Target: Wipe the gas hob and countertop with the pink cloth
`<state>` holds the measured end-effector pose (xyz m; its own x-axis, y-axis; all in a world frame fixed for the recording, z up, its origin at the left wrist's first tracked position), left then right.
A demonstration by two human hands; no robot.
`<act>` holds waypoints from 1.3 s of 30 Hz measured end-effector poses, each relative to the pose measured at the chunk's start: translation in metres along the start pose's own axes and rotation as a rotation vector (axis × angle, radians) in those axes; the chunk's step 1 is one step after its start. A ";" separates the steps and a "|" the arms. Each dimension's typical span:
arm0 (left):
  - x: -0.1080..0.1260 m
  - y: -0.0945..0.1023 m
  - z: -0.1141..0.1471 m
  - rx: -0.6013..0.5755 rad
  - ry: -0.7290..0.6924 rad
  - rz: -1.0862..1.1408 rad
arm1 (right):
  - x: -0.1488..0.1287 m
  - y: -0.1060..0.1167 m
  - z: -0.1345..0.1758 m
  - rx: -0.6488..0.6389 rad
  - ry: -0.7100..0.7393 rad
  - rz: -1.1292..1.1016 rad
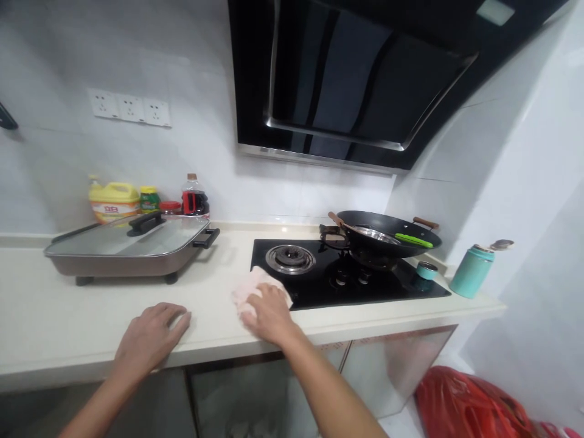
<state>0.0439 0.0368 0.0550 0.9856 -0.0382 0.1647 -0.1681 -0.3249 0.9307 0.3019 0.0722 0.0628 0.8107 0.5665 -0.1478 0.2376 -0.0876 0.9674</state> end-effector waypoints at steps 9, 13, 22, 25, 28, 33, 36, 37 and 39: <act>-0.005 0.000 -0.002 -0.038 0.021 0.040 | 0.052 0.017 0.019 0.085 -0.095 -0.073; -0.005 0.000 -0.003 -0.035 0.029 0.022 | 0.128 0.035 0.065 0.142 -0.287 -0.001; -0.002 0.001 -0.002 -0.028 0.039 0.017 | 0.260 0.056 0.191 0.333 -0.659 -0.123; -0.002 0.001 -0.002 -0.018 0.037 0.025 | 0.289 0.073 0.202 0.510 -0.771 -0.353; -0.003 0.001 -0.003 -0.015 0.045 0.027 | 0.298 0.091 0.176 0.589 -0.765 -0.387; -0.005 0.001 -0.001 0.013 0.044 0.043 | 0.305 0.100 0.099 0.492 -0.715 -0.277; -0.007 0.001 -0.001 0.010 0.058 0.065 | 0.316 0.089 0.063 0.320 -0.724 -0.182; -0.007 0.002 -0.001 0.004 0.063 0.070 | 0.320 0.084 0.055 0.261 -0.740 -0.150; -0.006 0.002 -0.001 -0.011 0.067 0.069 | 0.327 0.076 0.047 0.167 -0.760 -0.086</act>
<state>0.0373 0.0373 0.0565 0.9684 0.0030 0.2494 -0.2360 -0.3128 0.9200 0.6103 0.2121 0.0788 0.9155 -0.1343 -0.3793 0.3447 -0.2248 0.9114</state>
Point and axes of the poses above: each hand's wrist, its own z-axis away from the middle knuckle, its own y-axis out of the back of the hand, x = y × z, the point moved 7 cm from there along -z, towards the middle knuckle, and after that the axes turned 10 degrees about -x, right-handed, at the moved point
